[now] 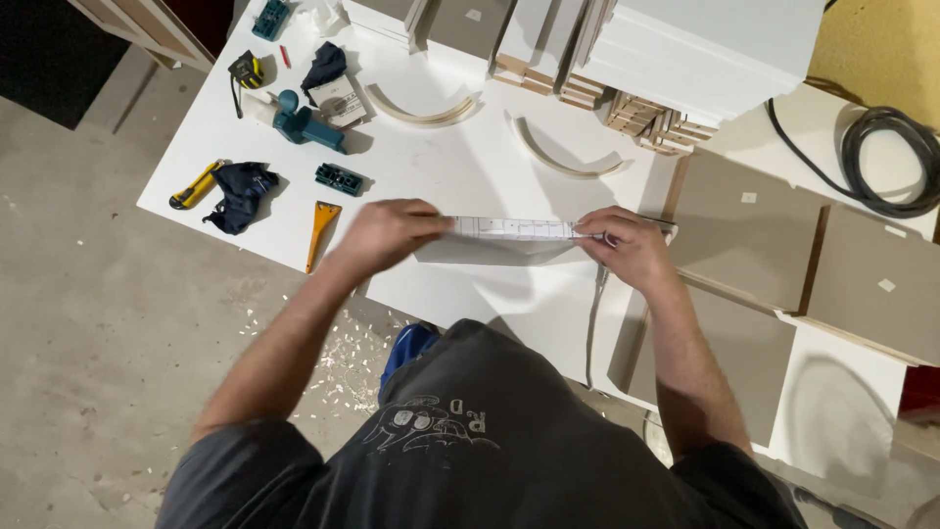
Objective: Applying edge banding to wooden panels using an iron and finishing the edges with a trimmer and sanding block.
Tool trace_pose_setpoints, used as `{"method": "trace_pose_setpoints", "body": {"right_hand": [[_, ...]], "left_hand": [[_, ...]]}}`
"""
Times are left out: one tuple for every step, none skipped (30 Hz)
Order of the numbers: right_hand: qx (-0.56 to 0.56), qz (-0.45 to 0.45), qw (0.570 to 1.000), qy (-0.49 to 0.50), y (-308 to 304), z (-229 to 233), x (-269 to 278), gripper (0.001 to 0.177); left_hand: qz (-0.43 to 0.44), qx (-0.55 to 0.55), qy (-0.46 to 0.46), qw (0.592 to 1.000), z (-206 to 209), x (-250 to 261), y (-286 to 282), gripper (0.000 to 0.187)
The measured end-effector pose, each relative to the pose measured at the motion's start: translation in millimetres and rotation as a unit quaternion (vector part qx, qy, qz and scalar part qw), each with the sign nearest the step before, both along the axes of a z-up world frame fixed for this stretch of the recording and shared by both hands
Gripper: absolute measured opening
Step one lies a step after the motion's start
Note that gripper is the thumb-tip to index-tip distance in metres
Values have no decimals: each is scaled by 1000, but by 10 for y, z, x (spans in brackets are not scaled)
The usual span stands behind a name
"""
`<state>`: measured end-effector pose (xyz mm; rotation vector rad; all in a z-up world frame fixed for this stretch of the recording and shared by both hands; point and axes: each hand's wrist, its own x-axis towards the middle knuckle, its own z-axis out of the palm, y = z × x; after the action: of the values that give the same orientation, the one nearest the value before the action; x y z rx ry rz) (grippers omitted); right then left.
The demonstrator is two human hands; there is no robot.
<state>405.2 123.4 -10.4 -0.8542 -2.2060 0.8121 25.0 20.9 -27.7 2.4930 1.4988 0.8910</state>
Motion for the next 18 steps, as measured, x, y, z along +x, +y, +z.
{"method": "trace_pose_setpoints", "body": {"right_hand": [[0, -1, 1000, -1, 4, -15, 5, 16], [-4, -3, 1000, 3, 7, -28, 9, 16], [-7, -5, 1000, 7, 24, -36, 6, 15], [-6, -5, 1000, 7, 36, -43, 7, 15], [-2, -5, 1000, 8, 40, -54, 12, 15], [2, -4, 1000, 8, 44, -67, 16, 15], [3, -3, 1000, 7, 49, -72, 24, 15], [7, -3, 1000, 2, 54, -78, 31, 15], [11, -4, 1000, -2, 55, -89, 39, 16], [11, -4, 1000, -3, 51, -75, 27, 16], [11, -3, 1000, -1, 45, -60, 19, 16], [12, -1, 1000, 2, 41, -44, 14, 16], [12, -3, 1000, 2, 35, -32, -5, 16], [15, 0, 1000, 8, 30, -19, -20, 16], [17, 2, 1000, 15, 22, -4, -28, 16], [18, -1, 1000, 15, 7, -26, -33, 16], [31, -2, 999, 22, -4, -45, -33, 17], [43, -4, 999, 30, -14, -66, -31, 17]], "left_hand": [[-1, 0, -1, 1000, 64, -75, -44, 15], [11, -6, 2, 1000, 131, -151, -90, 14], [25, -11, 4, 1000, 204, -233, -126, 14], [24, -10, 5, 1000, 174, -278, -122, 14], [24, -18, -14, 999, 136, -318, -130, 13], [24, -27, -32, 999, 97, -360, -137, 13], [25, -27, -33, 999, 75, -356, -143, 13], [31, -15, -29, 999, 51, -353, -150, 12], [38, -4, -26, 999, 25, -350, -158, 11], [38, -4, -27, 999, 29, -349, -168, 11], [37, -9, -34, 999, 35, -347, -175, 8], [36, -13, -42, 998, 44, -341, -181, 7], [34, -13, -41, 998, 18, -354, -171, 7], [34, -16, -38, 999, -7, -364, -161, 5], [32, -18, -35, 999, -29, -370, -141, 4], [29, -17, -35, 999, 34, -327, -142, 4], [39, -5, -1, 999, 101, -282, -125, 6], [49, 8, 32, 998, 166, -235, -108, 14]]}}
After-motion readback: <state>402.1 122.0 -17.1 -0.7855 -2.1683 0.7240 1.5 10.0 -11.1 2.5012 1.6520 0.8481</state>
